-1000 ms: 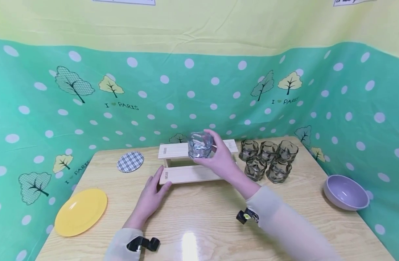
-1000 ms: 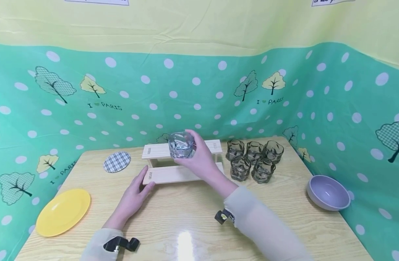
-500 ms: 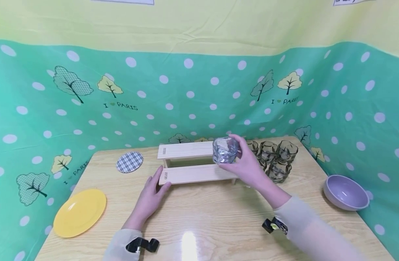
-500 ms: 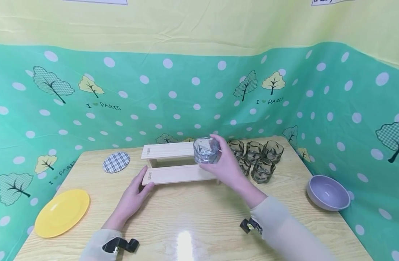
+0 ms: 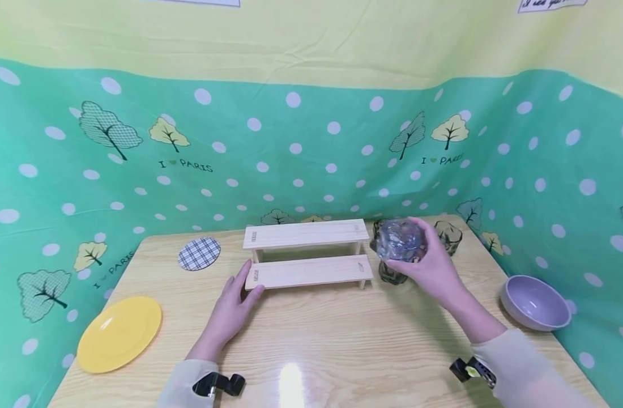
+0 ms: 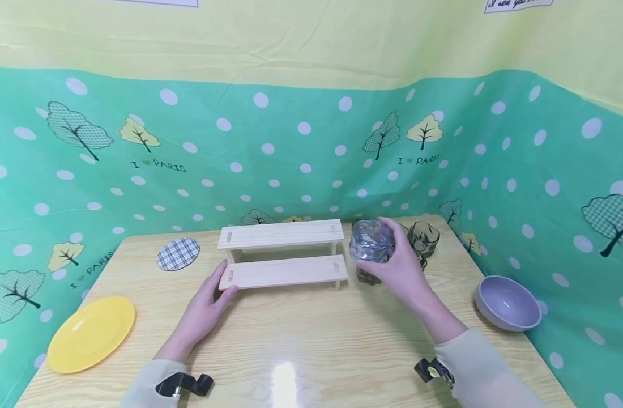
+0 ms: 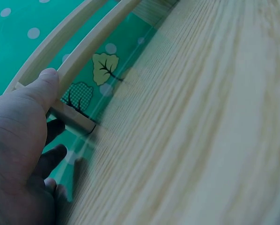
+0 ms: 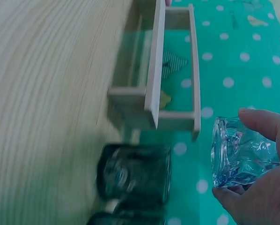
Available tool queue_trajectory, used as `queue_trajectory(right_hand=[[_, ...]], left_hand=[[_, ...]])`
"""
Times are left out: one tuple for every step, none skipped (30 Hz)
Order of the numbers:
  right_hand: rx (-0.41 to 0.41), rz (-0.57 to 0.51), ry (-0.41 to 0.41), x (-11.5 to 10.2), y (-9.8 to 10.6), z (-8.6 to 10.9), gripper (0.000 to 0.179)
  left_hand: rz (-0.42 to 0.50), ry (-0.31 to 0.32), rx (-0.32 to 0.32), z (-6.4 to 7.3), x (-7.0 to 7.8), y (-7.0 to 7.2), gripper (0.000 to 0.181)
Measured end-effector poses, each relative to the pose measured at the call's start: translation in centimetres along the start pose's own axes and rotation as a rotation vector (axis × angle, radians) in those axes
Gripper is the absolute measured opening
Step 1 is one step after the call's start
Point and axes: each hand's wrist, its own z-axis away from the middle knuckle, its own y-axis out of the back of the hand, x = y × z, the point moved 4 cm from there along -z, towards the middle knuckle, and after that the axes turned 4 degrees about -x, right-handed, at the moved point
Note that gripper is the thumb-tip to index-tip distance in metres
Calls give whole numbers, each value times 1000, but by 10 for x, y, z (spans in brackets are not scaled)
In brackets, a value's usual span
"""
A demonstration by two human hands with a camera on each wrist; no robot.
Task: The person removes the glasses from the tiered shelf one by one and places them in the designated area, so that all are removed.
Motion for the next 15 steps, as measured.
queue_trajectory(right_hand=[[8,3,-8,3,5,1,118],[16,2,-14,6,10,3,119],[22,-2,-22,10,15,4,119],[26,-5,-32,14,19,6,120],[34,-1,-40,17,24,7,121],[39,-2,-47,21,28,9,122],[50,4,-54,24,33,10,122],[62,10,-61,28,37,11,123],[73,11,-67,32,41,12,123],[84,17,-75,35,45,13,123],[93,19,-81,39,49,14,124],[102,20,-88,43,53,15,124],[113,23,-93,47,56,15,125],[120,22,-100,51,60,15,125],[126,24,-105,54,63,16,124]], left_hand=[[0,-4,1,0,0,0,85],[0,-8,3,0,0,0,85],[0,-12,7,-1,0,0,85],[0,-14,10,-1,1,0,84],[-2,-17,13,-1,1,0,84],[-6,-21,17,0,1,0,83],[-7,-24,20,0,2,0,83],[-9,-26,22,0,2,1,82],[-9,-27,24,0,3,1,82],[-11,-28,24,0,3,1,82],[-11,-29,25,0,3,1,82],[-11,-31,24,0,3,1,82],[-9,-29,23,-1,3,1,82],[-9,-31,23,-1,2,0,82],[-7,-32,24,0,3,0,82]])
